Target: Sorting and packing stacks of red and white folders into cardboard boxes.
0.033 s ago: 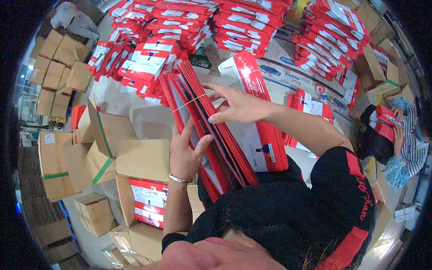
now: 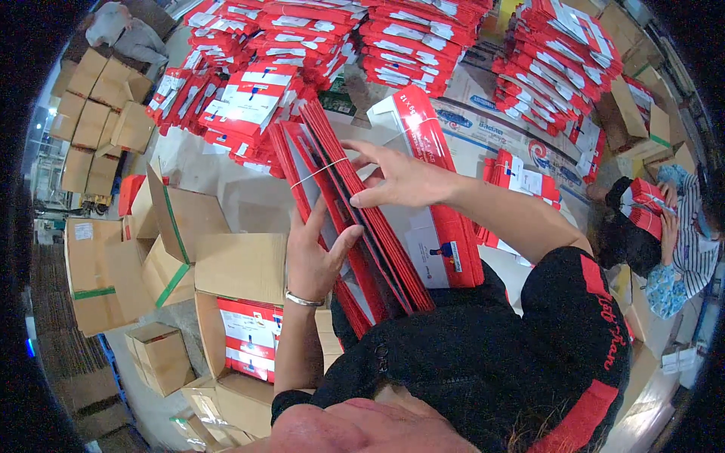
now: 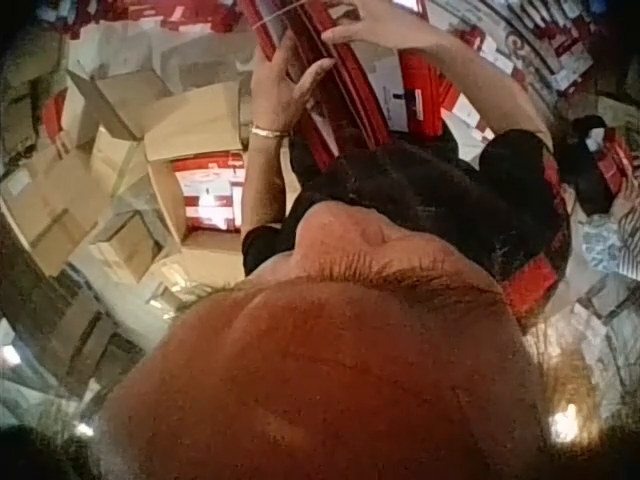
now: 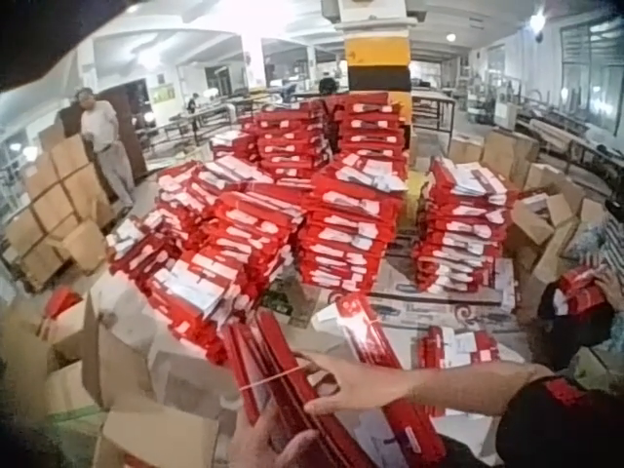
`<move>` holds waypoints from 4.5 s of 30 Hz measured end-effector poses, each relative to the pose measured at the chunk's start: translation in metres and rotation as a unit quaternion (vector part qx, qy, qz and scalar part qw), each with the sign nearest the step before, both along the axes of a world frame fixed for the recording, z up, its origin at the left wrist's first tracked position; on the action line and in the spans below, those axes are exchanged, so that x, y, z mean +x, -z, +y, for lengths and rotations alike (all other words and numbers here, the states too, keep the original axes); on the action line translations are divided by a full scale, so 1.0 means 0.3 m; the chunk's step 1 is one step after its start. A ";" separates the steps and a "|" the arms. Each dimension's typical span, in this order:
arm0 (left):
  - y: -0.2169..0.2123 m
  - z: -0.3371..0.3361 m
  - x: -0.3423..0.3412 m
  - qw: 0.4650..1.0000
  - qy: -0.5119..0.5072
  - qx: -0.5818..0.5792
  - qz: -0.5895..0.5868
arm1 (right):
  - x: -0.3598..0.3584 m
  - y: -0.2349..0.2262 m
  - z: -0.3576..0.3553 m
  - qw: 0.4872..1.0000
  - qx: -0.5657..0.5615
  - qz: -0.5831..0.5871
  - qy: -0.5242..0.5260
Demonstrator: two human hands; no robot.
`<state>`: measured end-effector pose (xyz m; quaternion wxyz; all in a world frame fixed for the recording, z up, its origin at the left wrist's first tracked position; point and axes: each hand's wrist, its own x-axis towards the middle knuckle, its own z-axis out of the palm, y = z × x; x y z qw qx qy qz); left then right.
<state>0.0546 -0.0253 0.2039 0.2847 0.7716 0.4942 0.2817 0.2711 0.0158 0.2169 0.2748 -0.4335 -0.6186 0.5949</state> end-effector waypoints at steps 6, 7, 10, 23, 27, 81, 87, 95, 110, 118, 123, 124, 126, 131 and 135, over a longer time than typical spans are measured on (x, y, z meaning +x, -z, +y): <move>0.006 -0.007 0.007 0.999 -0.010 -0.024 -0.023 | 0.018 -0.004 -0.003 0.999 0.034 0.013 0.006; 0.006 -0.009 0.011 1.000 -0.009 -0.008 -0.018 | 0.016 0.001 -0.007 0.999 0.034 0.014 0.009; -0.017 -0.019 0.025 1.000 -0.009 -0.016 -0.010 | -0.003 0.008 -0.011 1.000 0.020 -0.009 0.021; 0.012 -0.036 -0.010 0.988 -0.029 0.152 0.012 | -0.014 0.037 -0.001 1.000 0.020 0.000 0.012; -0.012 -0.047 0.027 0.993 -0.072 0.089 0.032 | -0.038 0.044 -0.006 1.000 0.016 -0.002 0.014; 0.042 -0.047 -0.014 0.997 0.016 0.030 -0.076 | -0.075 0.093 -0.039 0.994 0.094 -0.045 0.022; 0.079 -0.062 -0.019 0.979 -0.016 0.001 -0.203 | -0.034 0.084 -0.048 0.997 0.058 -0.008 0.049; -0.023 -0.076 0.019 0.998 -0.029 0.058 0.016 | -0.057 0.071 -0.043 0.996 0.072 -0.033 0.039; 0.043 -0.072 -0.017 0.991 -0.008 -0.021 -0.130 | -0.087 0.098 -0.035 0.997 0.057 -0.017 0.041; 0.053 -0.081 -0.035 0.994 -0.042 0.063 -0.084 | -0.026 0.078 -0.059 0.995 -0.009 0.038 0.088; 0.052 -0.073 -0.098 0.968 -0.053 0.234 0.075 | 0.056 0.153 -0.051 0.843 0.423 -0.261 0.207; 0.064 -0.061 -0.124 0.943 -0.050 0.304 0.123 | 0.102 0.163 -0.049 0.830 0.416 -0.276 0.248; 0.058 -0.063 -0.162 0.932 -0.028 0.340 0.119 | 0.194 0.203 -0.044 0.816 0.411 -0.288 0.287; 0.030 -0.050 -0.038 0.987 0.110 0.076 0.085 | 0.253 0.252 -0.069 0.955 -0.002 0.037 0.294; 0.103 -0.027 0.103 0.951 0.089 -0.205 -0.215 | 0.132 0.172 -0.062 0.971 0.128 0.033 0.200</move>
